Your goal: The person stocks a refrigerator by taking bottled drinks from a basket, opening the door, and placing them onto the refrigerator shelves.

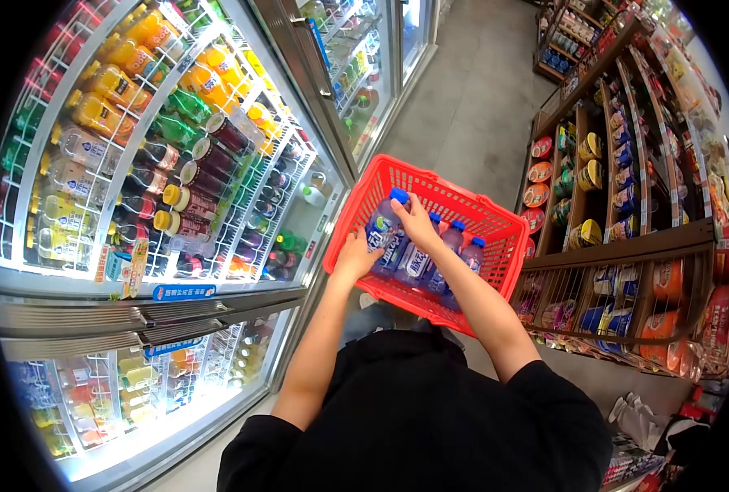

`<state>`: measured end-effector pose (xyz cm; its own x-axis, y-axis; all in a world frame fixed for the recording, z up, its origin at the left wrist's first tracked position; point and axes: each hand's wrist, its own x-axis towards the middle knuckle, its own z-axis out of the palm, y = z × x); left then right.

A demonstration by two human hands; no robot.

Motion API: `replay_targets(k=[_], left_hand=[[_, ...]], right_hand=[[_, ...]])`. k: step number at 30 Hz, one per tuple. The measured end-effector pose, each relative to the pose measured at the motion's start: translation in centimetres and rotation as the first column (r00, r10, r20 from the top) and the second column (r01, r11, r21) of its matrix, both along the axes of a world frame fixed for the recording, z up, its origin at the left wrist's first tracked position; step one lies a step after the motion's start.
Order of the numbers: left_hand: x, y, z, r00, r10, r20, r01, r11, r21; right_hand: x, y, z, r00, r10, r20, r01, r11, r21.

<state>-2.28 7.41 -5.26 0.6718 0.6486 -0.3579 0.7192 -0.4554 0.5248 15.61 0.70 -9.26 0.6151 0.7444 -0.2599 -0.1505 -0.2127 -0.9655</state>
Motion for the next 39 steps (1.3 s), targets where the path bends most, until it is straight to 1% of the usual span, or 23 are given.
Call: replay_targets(k=[1, 3, 4, 6, 7, 8, 9, 10, 12, 13, 15, 16, 17, 19, 20, 22, 27, 28, 30, 31, 34, 38, 39], left_hand=[[-0.1, 0.1, 0.6, 1.0, 0.0, 0.008, 0.0, 1.0, 0.008], [0.0, 0.1, 1.9, 0.979, -0.025, 0.204, 0.032, 0.999, -0.033], [0.4, -0.2, 3.4, 0.977, -0.029, 0.211, 0.035, 0.999, -0.025], [1.0, -0.9, 5.6, 0.933, 0.023, 0.36, 0.008, 0.996, -0.084], [1.3, -1.5, 5.7, 0.912, -0.013, 0.41, 0.019, 1.0, -0.009], [1.5, -2.0, 5.7, 0.908, -0.01, 0.419, 0.016, 1.0, -0.01], [1.6, -2.8, 6.5, 0.86, 0.085, 0.503, 0.062, 0.961, -0.268], [1.8, -3.7, 7.4, 0.807, 0.199, 0.557, 0.134, 0.856, -0.499], [1.9, -5.7, 8.7, 0.782, 0.25, 0.571, 0.149, 0.815, -0.561], [1.9, -6.8, 9.0, 0.725, 0.309, 0.616, 0.152, 0.799, -0.581], [2.0, -8.7, 9.9, 0.609, 0.387, 0.692, 0.139, 0.807, -0.574], [1.9, -9.6, 10.0, 0.594, 0.403, 0.696, 0.12, 0.812, -0.572], [1.7, -10.3, 10.0, 0.536, 0.469, 0.702, 0.106, 0.788, -0.607], [0.9, -11.5, 11.2, 0.442, 0.569, 0.694, 0.081, 0.745, -0.662], [0.5, -11.9, 11.8, 0.406, 0.579, 0.707, 0.057, 0.756, -0.652], [-0.7, -13.3, 12.3, 0.271, 0.632, 0.726, 0.019, 0.751, -0.661], [-4.5, -14.7, 12.1, 0.109, 0.674, 0.73, -0.13, 0.738, -0.662], [-5.2, -15.1, 12.5, 0.093, 0.704, 0.704, -0.132, 0.709, -0.692], [-6.9, -14.4, 8.9, 0.117, 0.674, 0.729, -0.289, 0.725, -0.625], [-7.5, -14.7, 9.6, 0.142, 0.622, 0.77, -0.376, 0.753, -0.54], [-10.3, -15.6, 11.2, 0.084, 0.673, 0.735, -0.387, 0.702, -0.598], [-15.3, -14.9, 12.3, 0.036, 0.665, 0.746, -0.49, 0.662, -0.567], [-16.7, -14.9, 13.3, 0.057, 0.664, 0.746, -0.509, 0.662, -0.55]], right_hand=[[0.2, -0.3, 1.3, 0.992, -0.003, 0.123, -0.001, 1.0, 0.026], [1.1, -1.1, 3.7, 0.988, -0.029, 0.154, 0.022, 0.999, 0.05], [1.4, -1.6, 5.5, 0.983, -0.053, 0.173, 0.043, 0.997, 0.064], [2.2, -2.8, 8.7, 0.986, -0.055, 0.156, 0.046, 0.997, 0.059], [2.6, -3.4, 9.7, 0.99, -0.066, 0.121, 0.057, 0.995, 0.08], [3.0, -4.0, 10.7, 0.993, -0.075, 0.086, 0.067, 0.993, 0.099], [3.3, -4.4, 11.4, 0.997, -0.073, -0.022, 0.075, 0.982, 0.175], [3.0, -5.2, 13.7, 0.998, -0.064, -0.011, 0.065, 0.982, 0.175], [2.7, -6.8, 18.2, 0.995, -0.053, -0.088, 0.061, 0.994, 0.09], [2.9, -7.3, 19.0, 0.998, -0.005, -0.07, 0.011, 0.996, 0.091], [2.7, -8.3, 21.2, 0.996, 0.084, -0.017, -0.081, 0.985, 0.152], [2.3, -8.8, 21.7, 0.988, 0.153, 0.027, -0.156, 0.967, 0.199], [1.7, -9.1, 21.6, 0.982, 0.186, 0.034, -0.189, 0.961, 0.2], [0.4, -9.7, 21.2, 0.948, 0.314, -0.054, -0.27, 0.881, 0.388], [0.1, -9.9, 20.3, 0.91, 0.414, -0.001, -0.385, 0.846, 0.369], [-2.1, -10.6, 19.4, 0.851, 0.525, 0.014, -0.488, 0.781, 0.39], [-7.1, -11.2, 17.7, 0.75, 0.661, 0.031, -0.629, 0.698, 0.342], [-8.0, -10.9, 17.8, 0.724, 0.688, 0.052, -0.654, 0.661, 0.369], [-9.8, -10.6, 18.0, 0.713, 0.701, -0.003, -0.644, 0.656, 0.393], [-10.6, -10.2, 18.2, 0.689, 0.724, -0.02, -0.657, 0.636, 0.405], [-12.8, -8.9, 18.5, 0.626, 0.78, 0.013, -0.729, 0.579, 0.365], [-16.2, -5.7, 19.2, 0.523, 0.852, 0.02, -0.799, 0.482, 0.359], [-17.4, -5.1, 19.9, 0.498, 0.866, 0.031, -0.803, 0.448, 0.394]])
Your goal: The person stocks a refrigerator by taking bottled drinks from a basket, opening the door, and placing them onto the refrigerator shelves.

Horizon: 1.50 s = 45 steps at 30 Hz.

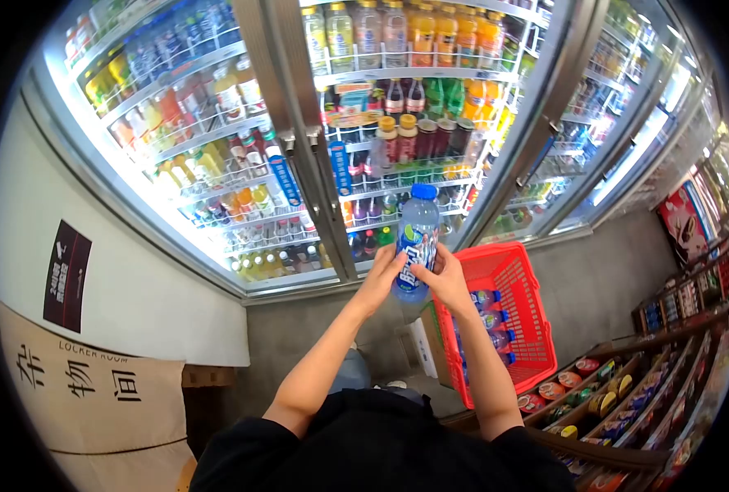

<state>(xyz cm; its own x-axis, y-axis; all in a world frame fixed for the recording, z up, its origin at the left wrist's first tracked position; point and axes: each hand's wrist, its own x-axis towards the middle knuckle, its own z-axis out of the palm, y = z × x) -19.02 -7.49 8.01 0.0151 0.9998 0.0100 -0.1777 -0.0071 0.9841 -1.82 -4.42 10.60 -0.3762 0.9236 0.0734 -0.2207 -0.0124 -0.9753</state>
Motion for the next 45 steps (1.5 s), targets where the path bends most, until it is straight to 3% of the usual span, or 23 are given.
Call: replay_targets(k=[3, 7, 9, 12, 14, 15, 17, 19, 21, 23, 25, 27, 31, 35, 38, 45], left_hand=[[-4.4, 1.2, 2.4, 0.997, 0.034, -0.069, -0.031, 0.998, 0.055], [-10.9, 4.0, 5.5, 0.967, 0.25, -0.052, -0.234, 0.948, 0.216], [-13.9, 5.5, 7.3, 0.906, 0.419, -0.063, -0.404, 0.9, 0.166], [-17.6, 8.9, 7.5, 0.849, 0.524, -0.073, -0.499, 0.839, 0.219], [-19.6, 11.4, 7.0, 0.699, 0.697, -0.157, -0.656, 0.713, 0.247], [-20.8, 12.6, 6.4, 0.703, 0.694, -0.155, -0.651, 0.715, 0.253], [-23.1, 15.6, 5.0, 0.633, 0.7, -0.329, -0.649, 0.712, 0.266], [-24.1, 17.3, 5.1, 0.682, 0.677, -0.277, -0.612, 0.736, 0.291], [-24.8, 18.5, 5.1, 0.796, 0.475, -0.375, -0.47, 0.876, 0.112], [-25.1, 19.4, 5.0, 0.818, 0.463, -0.342, -0.454, 0.884, 0.112], [-25.5, 19.9, 5.6, 0.936, 0.344, -0.078, -0.347, 0.937, -0.033], [-25.4, 20.1, 5.3, 0.953, 0.304, -0.011, -0.304, 0.95, -0.072], [-25.6, 20.1, 4.7, 0.954, 0.297, 0.046, -0.295, 0.954, -0.049], [-24.8, 20.0, 4.5, 0.913, 0.408, 0.025, -0.406, 0.912, -0.049], [-24.8, 19.9, 4.6, 0.875, 0.465, -0.136, -0.468, 0.884, 0.015], [-23.5, 18.8, 4.4, 0.835, 0.536, -0.128, -0.541, 0.841, -0.01]], right_hand=[[-3.8, 1.4, 1.6, 0.999, 0.025, -0.041, -0.024, 0.999, 0.038], [-8.3, 2.6, 3.8, 1.0, 0.003, -0.022, -0.002, 0.998, 0.055], [-10.0, 3.4, 4.4, 0.994, -0.037, -0.1, 0.044, 0.997, 0.069], [-12.3, 5.4, 5.3, 0.994, -0.052, -0.096, 0.059, 0.995, 0.076], [-13.9, 7.1, 5.7, 0.993, -0.073, -0.09, 0.08, 0.994, 0.072], [-14.7, 7.8, 5.7, 0.993, -0.078, -0.092, 0.085, 0.993, 0.077], [-16.6, 9.5, 5.8, 0.99, -0.094, -0.105, 0.103, 0.991, 0.083], [-18.4, 10.5, 5.9, 0.988, -0.105, -0.111, 0.114, 0.99, 0.082], [-20.0, 11.4, 5.8, 0.986, -0.139, -0.091, 0.148, 0.985, 0.091], [-21.1, 11.8, 5.8, 0.985, -0.141, -0.097, 0.15, 0.984, 0.091], [-22.3, 12.3, 5.5, 0.982, -0.165, -0.089, 0.174, 0.98, 0.099], [-22.7, 12.2, 5.7, 0.978, -0.178, -0.106, 0.188, 0.977, 0.1], [-23.2, 11.3, 6.4, 0.983, -0.184, -0.023, 0.186, 0.979, 0.088], [-23.2, 10.3, 6.7, 0.975, -0.222, -0.019, 0.223, 0.966, 0.131], [-23.2, 8.9, 6.8, 0.977, -0.212, -0.029, 0.213, 0.97, 0.114], [-21.9, 6.8, 7.6, 0.983, -0.181, -0.006, 0.18, 0.975, 0.128]])
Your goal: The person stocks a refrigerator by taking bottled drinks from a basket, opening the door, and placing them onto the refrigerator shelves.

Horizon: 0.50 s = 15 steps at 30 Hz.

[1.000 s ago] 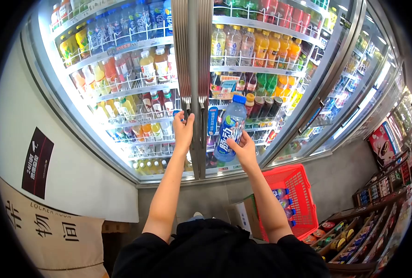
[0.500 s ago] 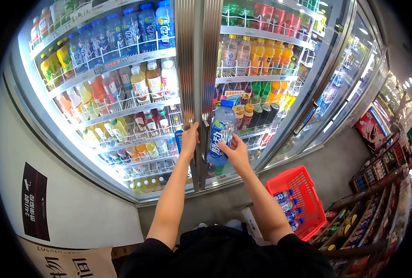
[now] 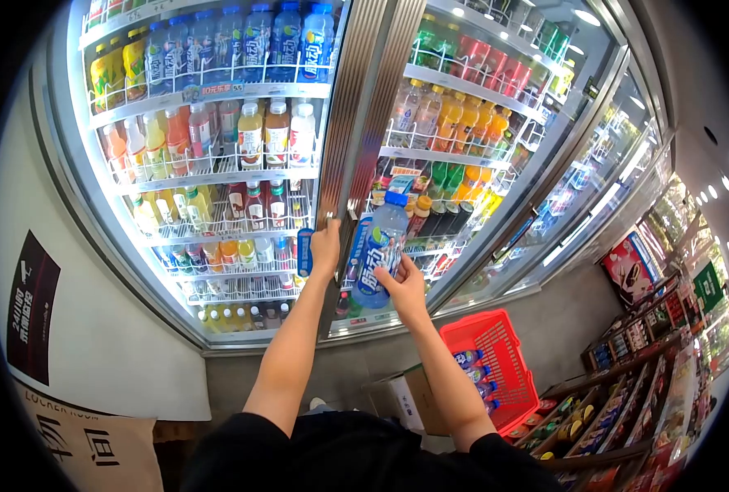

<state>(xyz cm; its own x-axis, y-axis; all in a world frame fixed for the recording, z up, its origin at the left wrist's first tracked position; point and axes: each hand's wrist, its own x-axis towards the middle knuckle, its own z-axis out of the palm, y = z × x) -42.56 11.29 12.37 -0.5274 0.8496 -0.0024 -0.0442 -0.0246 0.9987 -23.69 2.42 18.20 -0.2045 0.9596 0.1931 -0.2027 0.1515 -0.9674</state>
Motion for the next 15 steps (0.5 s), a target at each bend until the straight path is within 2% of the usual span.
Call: replay_targets(k=[2, 4, 6, 8, 10, 15], left_hand=[[1.0, -3.9, 1.2, 0.999, -0.017, 0.044, 0.019, 0.999, -0.051], [1.5, -6.7, -0.1, 1.0, -0.026, 0.007, 0.027, 0.998, -0.055], [2.5, -9.9, 0.2, 0.999, 0.004, -0.045, -0.004, 1.0, -0.004], [3.1, -12.5, -1.0, 1.0, 0.007, 0.007, -0.007, 1.0, -0.005], [4.3, -15.8, -0.6, 0.996, 0.058, 0.071, -0.06, 0.998, 0.025], [6.6, -23.5, 0.9, 0.962, 0.269, -0.041, -0.268, 0.963, 0.027]], right_hand=[[0.6, -0.4, -0.9, 1.0, -0.014, 0.021, 0.014, 1.0, 0.003], [1.0, -0.9, -0.5, 1.0, 0.017, 0.006, -0.017, 1.0, 0.001], [1.4, -1.3, -0.6, 0.998, 0.058, -0.02, -0.058, 0.998, -0.003], [1.8, -2.4, -0.5, 0.997, 0.073, -0.008, -0.073, 0.997, 0.016], [2.3, -3.8, -0.9, 0.997, 0.08, 0.002, -0.08, 0.996, 0.025], [3.9, -7.7, -2.0, 0.992, 0.125, 0.017, -0.126, 0.991, 0.038]])
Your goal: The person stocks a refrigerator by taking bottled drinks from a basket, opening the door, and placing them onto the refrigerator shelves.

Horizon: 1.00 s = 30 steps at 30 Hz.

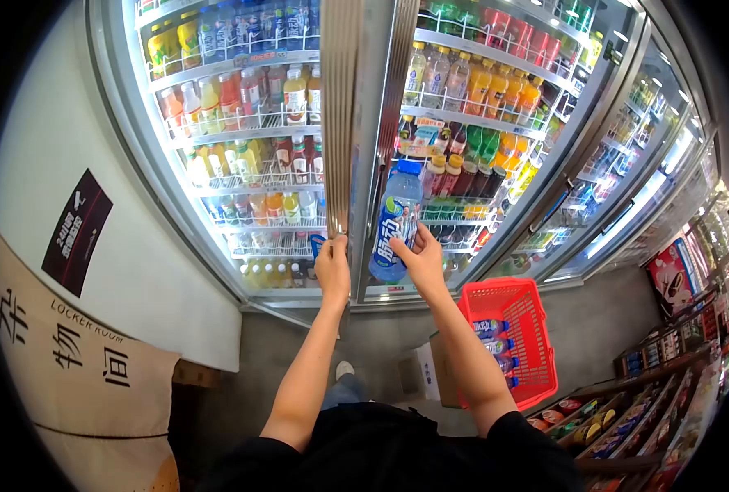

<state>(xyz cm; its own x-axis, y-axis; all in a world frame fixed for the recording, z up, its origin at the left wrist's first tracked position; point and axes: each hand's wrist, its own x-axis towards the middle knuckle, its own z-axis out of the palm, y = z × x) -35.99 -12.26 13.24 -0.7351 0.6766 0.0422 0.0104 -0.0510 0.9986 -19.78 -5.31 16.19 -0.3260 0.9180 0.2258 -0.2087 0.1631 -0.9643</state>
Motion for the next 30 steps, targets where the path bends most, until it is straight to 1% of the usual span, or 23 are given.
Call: replay_targets(k=[1, 2, 3, 6, 8, 9, 11, 12, 13, 14, 15, 16, 17, 18, 19, 21, 22, 23, 25, 26, 27, 28, 30], left_hand=[[0.4, -1.3, 0.1, 0.999, 0.044, -0.026, -0.044, 0.999, -0.012], [0.5, -2.4, -0.3, 0.999, 0.054, 0.001, -0.054, 0.998, 0.017], [0.8, -3.6, -0.2, 0.993, 0.103, -0.058, -0.098, 0.992, 0.077], [1.2, -8.2, -0.1, 0.987, 0.158, -0.014, -0.155, 0.982, 0.107], [0.9, -11.4, 0.1, 0.98, 0.153, 0.126, -0.163, 0.984, 0.072], [0.8, -12.8, -0.1, 0.977, 0.176, 0.122, -0.186, 0.98, 0.07], [1.0, -16.0, -0.5, 0.948, 0.264, 0.177, -0.303, 0.919, 0.254], [1.2, -17.5, -0.3, 0.926, 0.344, 0.154, -0.374, 0.891, 0.256], [1.6, -18.7, -0.1, 0.842, 0.539, -0.023, -0.512, 0.812, 0.281], [2.3, -19.9, 0.1, 0.717, 0.673, -0.181, -0.616, 0.733, 0.289], [3.3, -21.0, 1.3, 0.552, 0.766, -0.329, -0.702, 0.64, 0.313], [3.7, -21.6, 1.6, 0.535, 0.752, -0.386, -0.633, 0.659, 0.406], [3.6, -21.7, 2.0, 0.508, 0.742, -0.438, -0.551, 0.67, 0.497], [3.4, -21.7, 2.6, 0.508, 0.69, -0.515, -0.434, 0.722, 0.539], [3.7, -21.2, 3.7, 0.423, 0.683, -0.596, -0.432, 0.73, 0.53], [3.1, -20.3, 4.6, 0.247, 0.674, -0.697, -0.419, 0.722, 0.55], [2.6, -19.5, 5.5, 0.386, 0.662, -0.642, -0.327, 0.749, 0.576], [1.4, -18.6, 6.1, 0.501, 0.584, -0.638, -0.238, 0.802, 0.547], [-0.6, -16.1, 6.9, 0.776, 0.367, -0.513, -0.177, 0.907, 0.381], [-2.3, -14.8, 6.2, 0.866, 0.219, -0.449, -0.107, 0.959, 0.262], [-3.1, -14.1, 6.8, 0.906, 0.087, -0.414, -0.019, 0.986, 0.166], [-4.4, -13.0, 6.7, 0.927, -0.01, -0.374, 0.071, 0.986, 0.149], [-6.7, -11.4, 6.6, 0.926, -0.21, -0.313, 0.255, 0.961, 0.111]], right_hand=[[0.4, -0.9, 0.1, 1.0, 0.022, -0.016, -0.022, 1.0, 0.012], [0.6, -2.0, 0.0, 0.999, 0.025, -0.038, -0.024, 1.0, 0.02], [0.9, -2.9, 0.0, 0.999, 0.028, -0.042, -0.028, 1.0, 0.01], [0.9, -5.2, -0.2, 0.998, 0.042, -0.055, -0.044, 0.999, -0.025], [0.7, -6.7, -0.1, 0.993, 0.095, -0.066, -0.098, 0.994, -0.042], [0.3, -7.5, 0.1, 0.989, 0.117, -0.089, -0.122, 0.991, -0.052], [-0.6, -8.4, -0.4, 0.985, 0.153, -0.08, -0.157, 0.986, -0.047], [-1.0, -8.9, -0.4, 0.984, 0.164, -0.067, -0.167, 0.985, -0.039], [-1.4, -9.4, -0.3, 0.981, 0.181, -0.072, -0.184, 0.982, -0.04], [-1.8, -9.9, -0.3, 0.98, 0.194, -0.053, -0.195, 0.981, -0.017], [-2.1, -10.5, -0.3, 0.978, 0.207, -0.032, -0.207, 0.978, 0.005], [-2.6, -10.8, -0.5, 0.983, 0.181, 0.004, -0.181, 0.983, 0.031], [-2.8, -11.1, -0.4, 0.981, 0.195, 0.001, -0.195, 0.98, 0.036], [-2.7, -12.2, 0.8, 0.972, 0.233, 0.01, -0.234, 0.972, 0.029], [-2.9, -12.6, 1.8, 0.963, 0.269, 0.019, -0.27, 0.963, 0.026], [-3.5, -12.6, 1.6, 0.958, 0.288, 0.004, -0.288, 0.956, 0.063], [-3.6, -12.7, 1.8, 0.954, 0.3, 0.002, -0.3, 0.951, 0.075], [-3.7, -12.7, 2.0, 0.951, 0.311, 0.0, -0.31, 0.947, 0.085], [-3.8, -12.4, 2.2, 0.951, 0.307, 0.039, -0.31, 0.947, 0.08], [-4.1, -12.0, 2.1, 0.952, 0.302, 0.047, -0.305, 0.948, 0.092], [-4.3, -11.9, 2.1, 0.953, 0.298, 0.054, -0.302, 0.948, 0.104], [-4.5, -12.0, 2.5, 0.945, 0.328, -0.005, -0.326, 0.941, 0.091], [-4.8, -11.7, 3.0, 0.945, 0.325, 0.039, -0.328, 0.942, 0.077]])
